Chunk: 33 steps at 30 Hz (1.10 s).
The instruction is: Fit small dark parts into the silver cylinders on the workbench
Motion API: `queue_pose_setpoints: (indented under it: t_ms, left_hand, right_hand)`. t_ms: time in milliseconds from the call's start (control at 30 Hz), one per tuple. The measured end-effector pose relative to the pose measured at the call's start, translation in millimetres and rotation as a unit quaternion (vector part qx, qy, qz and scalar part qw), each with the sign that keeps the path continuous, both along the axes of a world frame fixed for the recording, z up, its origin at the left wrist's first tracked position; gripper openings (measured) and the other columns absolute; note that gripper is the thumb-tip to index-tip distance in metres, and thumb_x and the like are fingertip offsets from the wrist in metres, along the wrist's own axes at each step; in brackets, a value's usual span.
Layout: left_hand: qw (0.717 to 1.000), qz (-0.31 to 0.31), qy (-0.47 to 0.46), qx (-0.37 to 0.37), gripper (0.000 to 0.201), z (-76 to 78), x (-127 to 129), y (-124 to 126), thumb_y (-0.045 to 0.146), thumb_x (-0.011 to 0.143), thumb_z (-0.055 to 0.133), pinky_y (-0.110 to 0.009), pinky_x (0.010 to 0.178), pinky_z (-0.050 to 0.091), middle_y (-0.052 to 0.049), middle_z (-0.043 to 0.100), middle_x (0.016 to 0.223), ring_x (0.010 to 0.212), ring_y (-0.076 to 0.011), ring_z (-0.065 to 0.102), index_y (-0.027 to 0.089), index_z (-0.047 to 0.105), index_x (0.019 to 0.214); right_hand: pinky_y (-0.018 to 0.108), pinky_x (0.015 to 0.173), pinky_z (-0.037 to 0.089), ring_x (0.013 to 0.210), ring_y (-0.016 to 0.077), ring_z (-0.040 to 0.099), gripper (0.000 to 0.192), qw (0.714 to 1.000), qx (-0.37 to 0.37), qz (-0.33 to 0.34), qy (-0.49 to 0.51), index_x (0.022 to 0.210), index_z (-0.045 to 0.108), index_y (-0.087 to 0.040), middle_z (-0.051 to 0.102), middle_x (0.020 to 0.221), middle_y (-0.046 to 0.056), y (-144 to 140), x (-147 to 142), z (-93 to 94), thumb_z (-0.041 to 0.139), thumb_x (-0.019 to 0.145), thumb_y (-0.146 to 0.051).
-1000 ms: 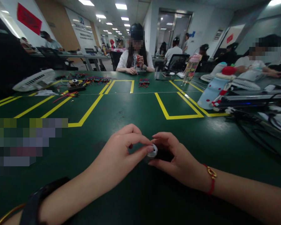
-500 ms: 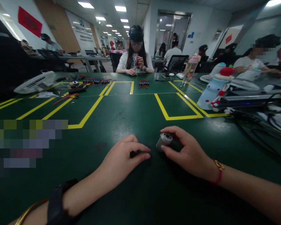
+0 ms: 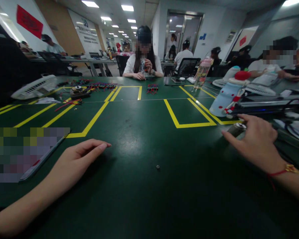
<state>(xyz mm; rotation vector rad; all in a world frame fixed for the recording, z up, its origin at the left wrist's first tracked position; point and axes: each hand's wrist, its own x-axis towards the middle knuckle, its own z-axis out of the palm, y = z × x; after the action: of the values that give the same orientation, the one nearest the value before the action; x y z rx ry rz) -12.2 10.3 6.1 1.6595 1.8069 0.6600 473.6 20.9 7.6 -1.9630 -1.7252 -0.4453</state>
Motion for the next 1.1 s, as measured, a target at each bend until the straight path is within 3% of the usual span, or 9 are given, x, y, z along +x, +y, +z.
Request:
queue_pose_setpoints:
  t_ms: [67,167,267,367,467,633,767,867,1100]
  left_hand:
    - [1.000,-0.006,0.010,-0.004,0.043,0.7,3.1,0.6,0.060,0.085,0.052,-0.032,0.081,0.040,-0.001,0.069,0.101,0.094,-0.0236,0.061,0.025,0.066,0.105]
    - [1.000,-0.013,0.019,-0.006,0.044,2.2,4.2,0.1,0.061,0.085,0.051,-0.032,0.081,0.040,-0.001,0.069,0.104,0.095,-0.0238,0.061,0.025,0.066,0.106]
    - [0.999,-0.026,0.030,-0.003,0.043,1.2,1.6,-1.2,0.061,0.085,0.051,-0.032,0.083,0.040,0.000,0.069,0.108,0.100,-0.0243,0.061,0.026,0.065,0.106]
    - [0.998,-0.037,0.040,0.005,0.043,0.4,0.8,-1.9,0.062,0.084,0.051,-0.033,0.086,0.039,0.000,0.069,0.109,0.103,-0.0250,0.060,0.027,0.066,0.103]
    - [0.998,-0.036,0.048,0.008,0.045,1.1,3.1,-1.7,0.063,0.083,0.050,-0.033,0.083,0.041,0.000,0.070,0.106,0.100,-0.0254,0.062,0.026,0.067,0.101]
    - [0.998,-0.042,0.052,0.013,0.043,-0.2,5.5,-0.3,0.063,0.083,0.050,-0.031,0.079,0.042,0.001,0.071,0.104,0.096,-0.0239,0.063,0.028,0.067,0.100]
    - [0.997,-0.043,0.056,0.020,0.041,-3.8,3.4,-0.6,0.063,0.084,0.051,-0.031,0.081,0.042,0.002,0.071,0.104,0.097,-0.0235,0.063,0.029,0.068,0.100]
    - [0.997,-0.047,0.059,0.026,0.040,-5.5,1.6,-1.0,0.063,0.083,0.051,-0.031,0.082,0.042,0.002,0.071,0.104,0.097,-0.0236,0.063,0.030,0.068,0.099]
    - [0.997,-0.048,0.060,0.029,0.043,-2.0,4.7,-2.0,0.064,0.082,0.050,-0.032,0.083,0.044,0.000,0.072,0.106,0.100,-0.0260,0.063,0.029,0.069,0.098]
  right_hand:
    - [0.051,0.106,0.028,0.129,0.0321,0.040,0.064,0.992,0.006,0.115,-0.052,0.133,0.049,-0.019,0.047,0.137,0.015,-11.1,-37.3,-0.9,0.060,0.079,-0.052]
    - [0.046,0.103,0.032,0.124,0.0232,0.045,0.046,0.942,-0.104,0.316,-0.042,0.130,0.053,-0.031,0.052,0.134,0.003,-28.5,-106.3,-3.7,0.053,0.087,-0.050]
    - [0.044,0.099,0.033,0.116,0.0198,0.049,0.035,0.900,-0.165,0.403,0.002,0.122,0.059,-0.038,0.057,0.127,-0.002,-36.1,-157.1,-6.1,0.051,0.090,-0.049]
    - [0.045,0.099,0.030,0.105,0.0166,0.054,0.020,0.887,-0.165,0.432,-0.001,0.099,0.067,-0.034,0.065,0.108,-0.004,-31.7,-164.1,-1.8,0.049,0.093,-0.039]
    - [0.041,0.098,0.032,0.101,0.0156,0.057,0.020,0.927,-0.105,0.360,-0.007,0.097,0.065,-0.028,0.066,0.103,-0.003,-21.5,-125.6,12.9,0.049,0.092,-0.039]
    - [0.032,0.076,0.041,0.086,0.0190,0.059,0.027,0.995,0.030,0.096,-0.022,0.093,0.065,-0.016,0.066,0.095,0.010,-2.7,-14.6,36.6,0.051,0.086,-0.039]
    - [0.030,0.066,0.040,0.073,0.0176,0.059,0.030,0.992,-0.062,-0.107,0.013,0.094,0.067,-0.020,0.068,0.086,0.007,7.2,43.9,32.3,0.056,0.081,-0.045]
    - [0.028,0.064,0.040,0.068,0.0163,0.058,0.030,0.987,-0.095,-0.120,0.055,0.095,0.068,-0.022,0.068,0.084,0.004,11.6,54.2,24.8,0.057,0.079,-0.046]
    - [0.028,0.067,0.042,0.071,0.0167,0.061,0.034,0.988,-0.053,-0.096,0.107,0.097,0.069,-0.022,0.070,0.084,0.004,8.6,43.5,27.6,0.060,0.077,-0.048]
